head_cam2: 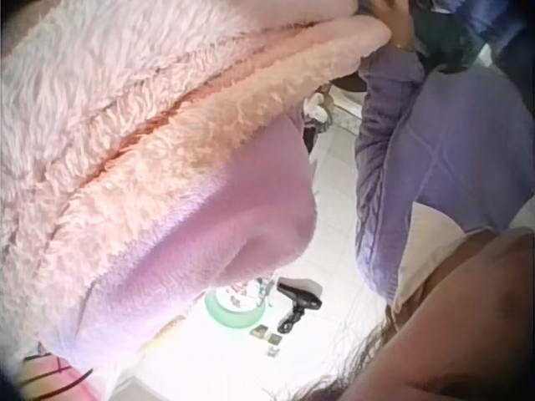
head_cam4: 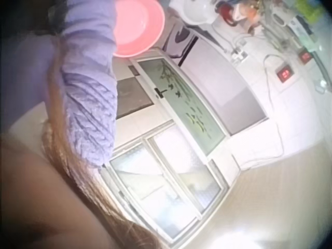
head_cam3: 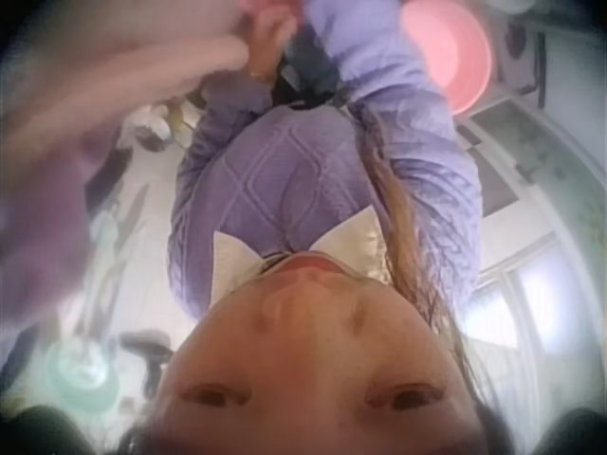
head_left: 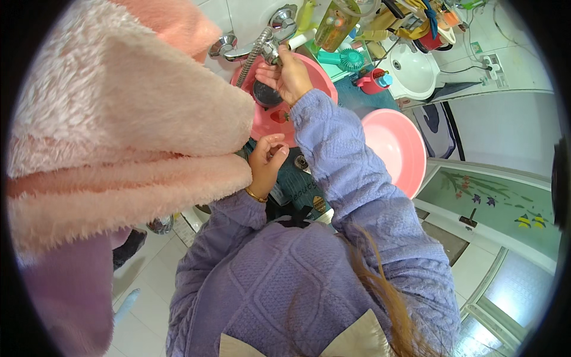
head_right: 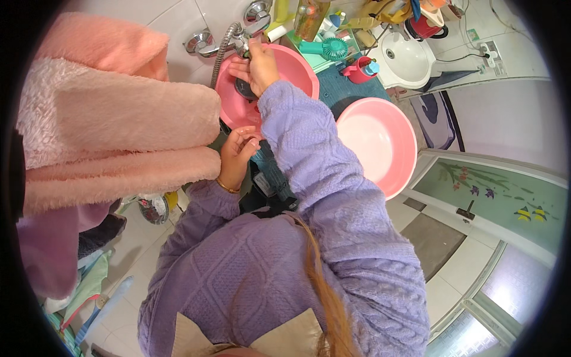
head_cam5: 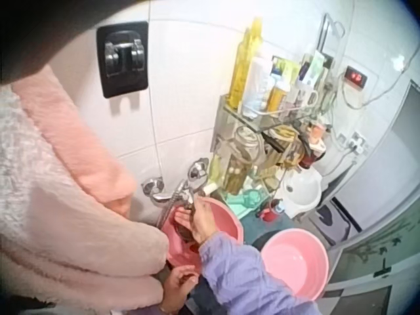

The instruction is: The person retrieves a screwdriver and proceeds to a bathroom sink. They use the screwdriver to unscrew and remove the faucet handle, then manipulate the internal components of the faucet assembly over a pink basin.

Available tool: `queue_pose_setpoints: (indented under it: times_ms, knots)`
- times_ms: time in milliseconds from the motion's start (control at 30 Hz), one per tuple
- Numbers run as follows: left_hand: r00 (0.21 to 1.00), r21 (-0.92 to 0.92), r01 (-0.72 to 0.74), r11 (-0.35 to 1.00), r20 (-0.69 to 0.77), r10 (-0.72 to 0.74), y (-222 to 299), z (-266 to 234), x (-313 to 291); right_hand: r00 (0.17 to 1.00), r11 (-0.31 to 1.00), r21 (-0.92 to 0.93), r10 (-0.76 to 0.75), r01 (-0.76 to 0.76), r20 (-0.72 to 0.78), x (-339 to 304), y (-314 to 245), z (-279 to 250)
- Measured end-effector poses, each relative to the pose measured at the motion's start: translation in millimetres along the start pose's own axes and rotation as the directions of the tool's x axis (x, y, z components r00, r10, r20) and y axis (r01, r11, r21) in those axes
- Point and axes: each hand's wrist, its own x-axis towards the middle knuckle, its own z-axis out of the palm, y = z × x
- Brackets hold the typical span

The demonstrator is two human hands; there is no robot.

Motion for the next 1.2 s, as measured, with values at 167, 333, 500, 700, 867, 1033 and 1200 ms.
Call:
queue_pose_setpoints:
  times_ms: [167, 333, 500, 700, 867, 1033, 1200]
  knots:
    - [0.999, -0.006, -0.002, 1.000, 0.036, 0.002, -5, -6, -1, 0.978, 0.948, -0.257, -0.205, 0.186, -0.049, -12, 5, 8]
    - [0.997, -0.006, 0.019, 1.000, 0.075, -0.019, -2, -2, -3, 0.999, 0.988, 0.148, 0.027, -0.031, 0.030, -1, 2, -7]
    - [0.996, -0.009, 0.024, 1.000, 0.091, -0.023, -8, -4, -3, 0.998, 0.998, 0.032, -0.051, 0.052, -0.040, -5, 5, 1]
    - [0.994, -0.007, 0.020, 1.000, 0.108, -0.020, -8, -1, -4, 0.999, 1.000, -0.002, -0.016, 0.016, -0.041, -1, 11, -1]
    - [0.993, -0.028, 0.022, 0.999, 0.119, -0.019, -8, -2, -7, 0.992, 0.976, 0.183, 0.107, -0.117, 0.064, -6, 0, -1]
    - [0.992, 0.004, 0.020, 1.000, 0.123, -0.020, -9, 0, -7, 0.999, 0.999, 0.022, -0.041, 0.042, -0.034, -1, 0, 0]
    - [0.991, 0.022, 0.024, 0.999, 0.133, -0.027, -8, 1, -8, 0.989, 0.982, 0.117, 0.145, -0.149, 0.040, -3, -6, -5]
